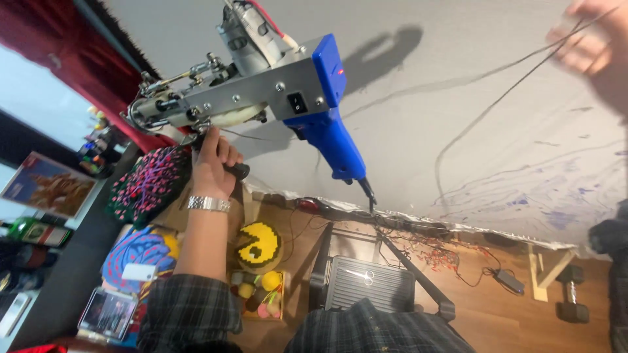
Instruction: Using a tufting gun to create a rug on a vertical frame.
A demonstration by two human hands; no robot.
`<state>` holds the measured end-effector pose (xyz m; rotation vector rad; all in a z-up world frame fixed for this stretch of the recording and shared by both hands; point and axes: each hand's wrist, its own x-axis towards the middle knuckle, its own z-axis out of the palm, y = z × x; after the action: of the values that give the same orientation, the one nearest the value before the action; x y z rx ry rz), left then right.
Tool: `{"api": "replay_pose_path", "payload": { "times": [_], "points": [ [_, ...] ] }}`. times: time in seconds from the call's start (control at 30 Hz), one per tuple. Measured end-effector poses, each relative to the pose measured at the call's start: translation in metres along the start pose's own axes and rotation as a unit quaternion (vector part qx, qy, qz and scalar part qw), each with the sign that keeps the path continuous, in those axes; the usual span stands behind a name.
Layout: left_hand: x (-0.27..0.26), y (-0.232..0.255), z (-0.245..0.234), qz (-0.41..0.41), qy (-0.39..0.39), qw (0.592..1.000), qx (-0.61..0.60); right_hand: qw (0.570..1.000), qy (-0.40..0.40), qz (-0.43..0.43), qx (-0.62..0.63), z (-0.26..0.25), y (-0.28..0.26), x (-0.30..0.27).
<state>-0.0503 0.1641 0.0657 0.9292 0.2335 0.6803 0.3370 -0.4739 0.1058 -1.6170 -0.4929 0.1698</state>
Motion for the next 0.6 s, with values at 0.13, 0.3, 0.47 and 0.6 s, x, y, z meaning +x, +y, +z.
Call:
{"api": "replay_pose_path", "payload": {
  "times": [0.13, 0.3, 0.47, 0.6],
  "points": [
    [0.001, -0.004, 0.012, -0.007, 0.006, 1.000, 0.027, 0.997, 0.064, -0.011, 0.039, 0.077, -0.024, -0.034],
    [0.007, -0.018, 0.023, -0.027, 0.017, 0.998, 0.050, 0.986, 0.154, 0.046, -0.045, 0.046, 0.010, -0.071],
    [0.023, -0.049, 0.032, -0.045, -0.003, 0.998, 0.054, 0.984, 0.167, 0.057, -0.025, 0.014, 0.030, -0.090],
    [0.026, -0.064, 0.061, -0.033, -0.042, 0.998, 0.041, 0.966, 0.140, 0.025, -0.217, 0.020, 0.021, -0.099]
  ]
}}
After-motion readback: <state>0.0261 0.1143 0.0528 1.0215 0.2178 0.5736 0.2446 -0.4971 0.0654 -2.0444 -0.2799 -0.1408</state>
